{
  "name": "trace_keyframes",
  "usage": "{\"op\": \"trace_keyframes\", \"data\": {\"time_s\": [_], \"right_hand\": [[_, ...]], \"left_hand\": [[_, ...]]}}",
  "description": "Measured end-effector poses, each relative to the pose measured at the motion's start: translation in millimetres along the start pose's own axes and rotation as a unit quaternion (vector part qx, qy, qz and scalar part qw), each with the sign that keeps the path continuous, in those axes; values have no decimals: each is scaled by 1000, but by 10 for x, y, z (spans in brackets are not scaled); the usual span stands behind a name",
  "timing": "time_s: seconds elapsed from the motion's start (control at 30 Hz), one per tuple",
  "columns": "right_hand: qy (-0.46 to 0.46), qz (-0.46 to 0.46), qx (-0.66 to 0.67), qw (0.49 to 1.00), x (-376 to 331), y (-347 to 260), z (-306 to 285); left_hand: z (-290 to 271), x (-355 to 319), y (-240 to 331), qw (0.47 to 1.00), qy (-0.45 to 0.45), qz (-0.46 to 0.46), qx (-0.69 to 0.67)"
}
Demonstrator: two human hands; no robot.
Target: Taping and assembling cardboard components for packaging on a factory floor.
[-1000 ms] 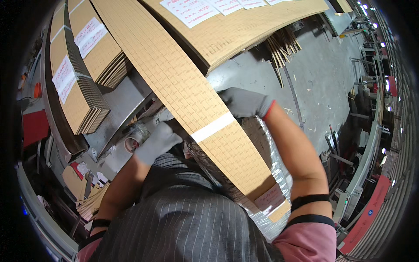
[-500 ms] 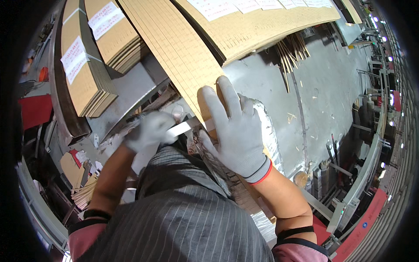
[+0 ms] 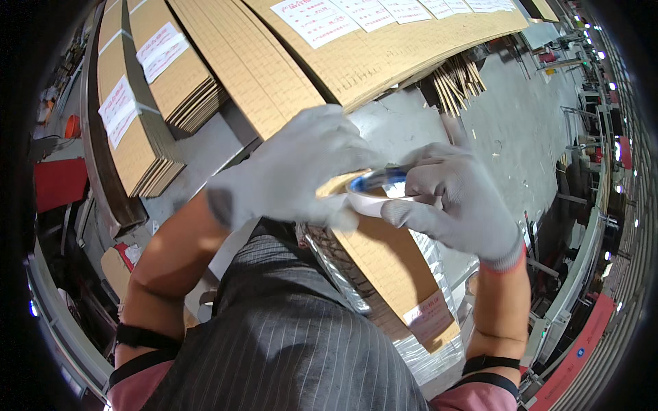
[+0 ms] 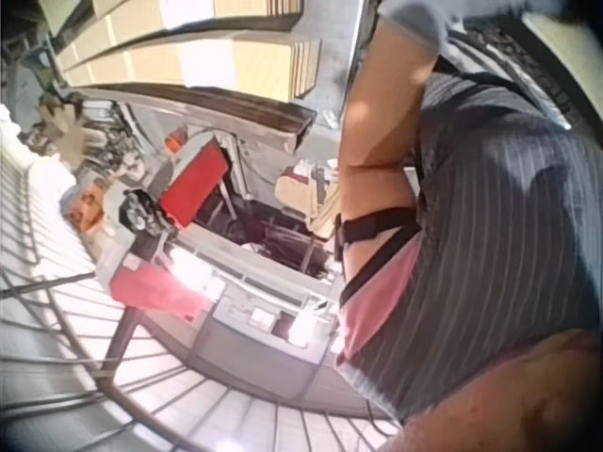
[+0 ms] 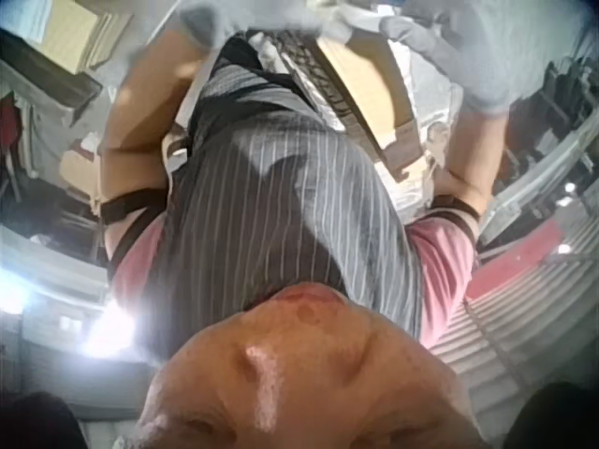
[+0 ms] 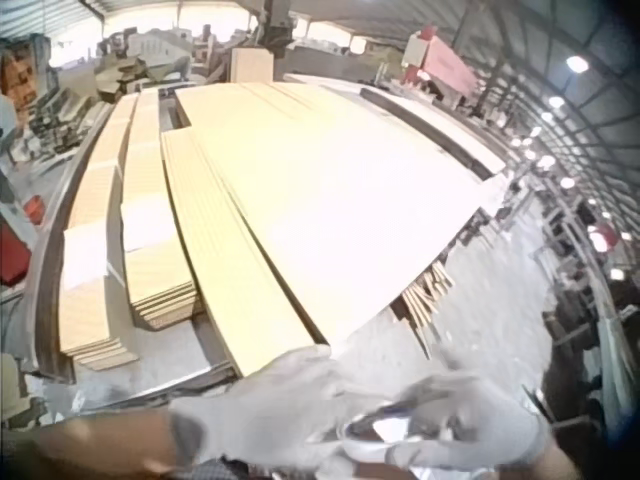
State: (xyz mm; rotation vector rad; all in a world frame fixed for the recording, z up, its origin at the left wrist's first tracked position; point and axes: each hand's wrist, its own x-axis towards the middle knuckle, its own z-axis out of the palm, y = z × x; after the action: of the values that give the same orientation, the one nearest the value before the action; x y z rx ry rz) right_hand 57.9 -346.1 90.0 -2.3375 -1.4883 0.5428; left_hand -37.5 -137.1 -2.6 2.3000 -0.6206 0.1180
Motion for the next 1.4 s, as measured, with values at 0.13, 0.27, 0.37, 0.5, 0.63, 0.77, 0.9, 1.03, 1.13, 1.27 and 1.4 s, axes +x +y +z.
{"op": "trace_keyframes", "data": {"time_s": [0.13,0.27,0.37,0.5,0.63,0.77,0.9,1.03,1.13,1.27,1.4], "right_hand": [[-68,92,-290,950,194,478,684],[99,127,-125,979,14,474,576],[91,1,-37,995,-105,-26,33],[-66,-150,3,987,-110,-617,-30],[22,7,-206,978,203,238,-36],[-178,89,169,965,410,1043,1124],[84,211,406,885,358,303,947],[40,38,-131,990,247,-521,992],[148,19,-71,986,281,-437,1096],[194,119,191,955,132,-392,1080],[119,175,464,860,-191,525,569]], "left_hand": [[65,66,133,991,-17,75,110],[563,3,780,996,-39,74,42],[366,-131,943,972,66,-115,-195],[29,-782,964,992,109,-50,-35],[233,-1485,360,857,117,-401,-302],[1093,-965,-422,783,135,-243,-556],[1892,-1063,-1087,851,141,-147,-484],[751,-1141,-648,833,-60,-408,-368],[-278,-1217,-100,926,33,-69,-370],[-505,-160,144,943,4,-144,-301],[21,56,-179,995,48,80,-18]]}}
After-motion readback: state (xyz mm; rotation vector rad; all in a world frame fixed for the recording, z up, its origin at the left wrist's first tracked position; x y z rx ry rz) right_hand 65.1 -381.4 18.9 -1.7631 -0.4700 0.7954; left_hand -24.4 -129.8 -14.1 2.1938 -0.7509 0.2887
